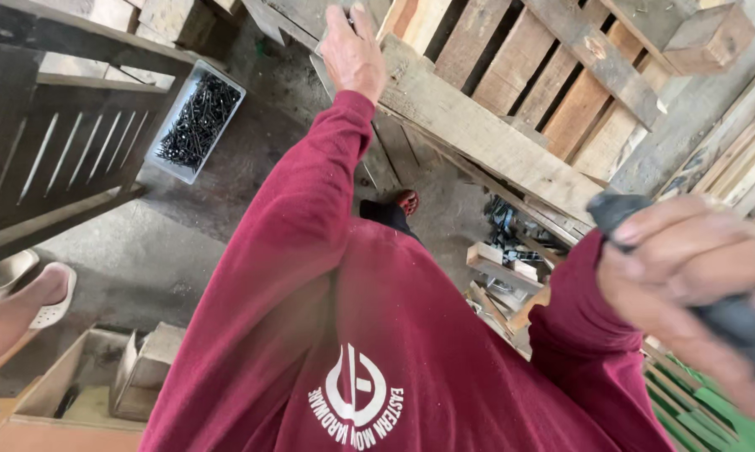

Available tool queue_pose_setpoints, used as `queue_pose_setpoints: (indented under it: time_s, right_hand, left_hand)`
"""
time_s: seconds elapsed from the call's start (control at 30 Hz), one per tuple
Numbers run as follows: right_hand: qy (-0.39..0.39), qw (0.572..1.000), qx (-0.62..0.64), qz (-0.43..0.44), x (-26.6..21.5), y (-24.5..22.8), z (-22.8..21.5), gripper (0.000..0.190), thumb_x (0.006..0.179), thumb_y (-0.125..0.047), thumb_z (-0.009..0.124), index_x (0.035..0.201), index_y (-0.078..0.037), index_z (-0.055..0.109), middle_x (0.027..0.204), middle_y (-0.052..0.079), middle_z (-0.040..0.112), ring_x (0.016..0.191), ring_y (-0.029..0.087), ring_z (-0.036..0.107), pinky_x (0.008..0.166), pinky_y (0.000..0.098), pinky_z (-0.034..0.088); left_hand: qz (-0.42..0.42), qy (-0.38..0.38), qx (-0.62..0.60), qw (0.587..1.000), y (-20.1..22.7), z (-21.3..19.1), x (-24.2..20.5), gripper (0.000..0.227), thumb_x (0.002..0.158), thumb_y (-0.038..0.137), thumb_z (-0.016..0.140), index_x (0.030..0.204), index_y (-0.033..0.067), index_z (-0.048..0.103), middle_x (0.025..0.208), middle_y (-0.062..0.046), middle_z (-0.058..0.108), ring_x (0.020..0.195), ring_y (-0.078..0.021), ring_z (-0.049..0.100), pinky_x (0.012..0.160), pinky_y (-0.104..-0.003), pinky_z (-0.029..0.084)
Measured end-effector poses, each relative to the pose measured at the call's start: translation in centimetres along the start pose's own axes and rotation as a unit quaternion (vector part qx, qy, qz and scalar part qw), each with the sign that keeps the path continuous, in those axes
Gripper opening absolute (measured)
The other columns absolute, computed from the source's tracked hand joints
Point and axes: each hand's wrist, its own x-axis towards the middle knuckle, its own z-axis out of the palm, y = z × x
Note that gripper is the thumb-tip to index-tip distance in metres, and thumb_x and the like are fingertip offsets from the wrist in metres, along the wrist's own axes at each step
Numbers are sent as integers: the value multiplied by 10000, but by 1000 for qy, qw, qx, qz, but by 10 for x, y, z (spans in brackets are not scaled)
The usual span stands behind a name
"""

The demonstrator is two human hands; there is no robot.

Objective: The person hammers nails into wooden planks to assemble a wooden pallet. They repeatedly pick up nails from a container and use a hammer to secure the planks together.

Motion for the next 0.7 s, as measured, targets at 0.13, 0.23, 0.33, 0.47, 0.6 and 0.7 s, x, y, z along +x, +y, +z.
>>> queue_pose_setpoints:
  time_s: [0.13, 0.23, 0.33, 0.47, 0.6, 0.7]
  right_hand:
    - [-44, 900, -242, 360, -48, 59, 23, 370, 1047, -377, 606, 1001, -10, 604, 710, 94, 621, 562, 184, 581, 492, 310, 476]
    - [10, 812, -246, 530, -65, 50, 24, 417, 1027, -414, 600, 945, -6, 594, 630, 85, 583, 487, 175, 547, 437, 309, 438]
    - [151, 903, -42, 400, -63, 25, 28, 512, 1037, -503, 643, 1067, 0, 557, 700, 91, 559, 519, 176, 538, 503, 331, 478]
    - [134, 980, 51, 138, -47, 12, 38, 558, 1003, -546, 680, 1112, -14, 552, 794, 122, 598, 596, 210, 581, 559, 361, 511]
    - [91, 971, 80, 206, -83, 66, 42, 454, 1093, -477, 612, 1086, -23, 615, 871, 140, 648, 663, 238, 575, 611, 346, 483]
    - [-36, 882, -217, 417, -118, 84, 34, 345, 1117, -340, 579, 1058, -13, 671, 779, 40, 649, 652, 146, 616, 582, 271, 481]
  left_hand:
    - [32, 34, -4, 999, -6, 5, 5, 298, 1045, 317, 546, 1005, 22, 540, 894, -281, 698, 876, -519, 624, 742, -558, 471]
    - [31, 28, -8, 999, -8, 5, 4, 292, 1050, 307, 544, 995, 21, 527, 873, -284, 682, 816, -499, 638, 741, -547, 481]
    - [17, 28, -11, 999, -13, 6, 1, 277, 1081, 285, 543, 1019, 16, 527, 877, -291, 665, 853, -521, 591, 732, -520, 513]
    - [41, 27, -56, 997, -12, 4, 7, 212, 1032, 241, 519, 1027, 31, 541, 851, -251, 702, 787, -456, 659, 708, -508, 511]
    - [36, 16, -53, 998, -20, 12, 17, 211, 1041, 243, 499, 1032, 37, 540, 872, -230, 711, 753, -405, 682, 713, -484, 528]
    - [77, 41, -2, 996, -20, 9, 17, 225, 1041, 255, 547, 1025, 34, 586, 874, -251, 685, 766, -441, 618, 720, -503, 510]
